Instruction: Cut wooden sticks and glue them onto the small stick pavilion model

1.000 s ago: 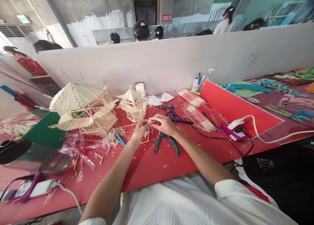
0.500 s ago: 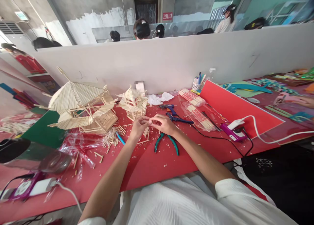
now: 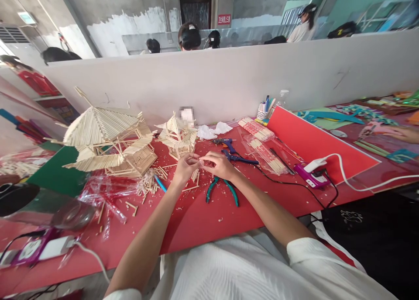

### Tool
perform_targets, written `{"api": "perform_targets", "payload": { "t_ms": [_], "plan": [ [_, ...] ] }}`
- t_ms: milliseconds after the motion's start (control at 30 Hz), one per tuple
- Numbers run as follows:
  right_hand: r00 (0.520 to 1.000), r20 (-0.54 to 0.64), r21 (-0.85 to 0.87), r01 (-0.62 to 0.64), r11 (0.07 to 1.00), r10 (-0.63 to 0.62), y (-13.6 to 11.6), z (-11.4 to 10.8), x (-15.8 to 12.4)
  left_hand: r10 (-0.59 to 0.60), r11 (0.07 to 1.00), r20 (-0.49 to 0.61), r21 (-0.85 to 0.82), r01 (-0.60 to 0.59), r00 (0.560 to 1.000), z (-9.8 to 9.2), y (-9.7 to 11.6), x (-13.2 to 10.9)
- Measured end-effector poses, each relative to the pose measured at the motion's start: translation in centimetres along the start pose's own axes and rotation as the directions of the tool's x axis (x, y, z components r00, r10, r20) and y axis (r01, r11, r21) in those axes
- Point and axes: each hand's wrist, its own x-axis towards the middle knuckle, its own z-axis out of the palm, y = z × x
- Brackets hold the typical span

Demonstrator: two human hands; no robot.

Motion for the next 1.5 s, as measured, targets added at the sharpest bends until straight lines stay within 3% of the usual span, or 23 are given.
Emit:
{"api": "perform_targets", "payload": {
  "t_ms": [333, 667, 933, 1500],
  "plan": [
    [1.0, 0.016, -0.015, 0.004, 1.0, -0.003, 0.12, 0.05, -0.07, -0.023, 0.999, 0.055, 0.029, 0.022, 0.998, -0.32, 0.54, -0.14],
    [1.0, 0.022, 0.026, -0.005, 1.0, 0.005, 0.13, 0.25, -0.14, -0.086, 0.995, 0.022, -0.046, 0.087, 0.996, -0.47, 0.48, -0.09],
    [1.0, 0.018, 0.046, -0.017, 0.999, 0.016, 0.28, 0.25, -0.24, -0.069, 0.996, 0.005, -0.061, 0.069, 0.998, -0.33, 0.44, 0.01],
    [0.998, 0.058, -0.049, 0.041, 0.998, -0.038, -0.33, -0.25, 0.04, -0.085, 0.996, 0.091, -0.001, 0.086, 0.992, -0.79, 0.23, 0.02]
  ]
}}
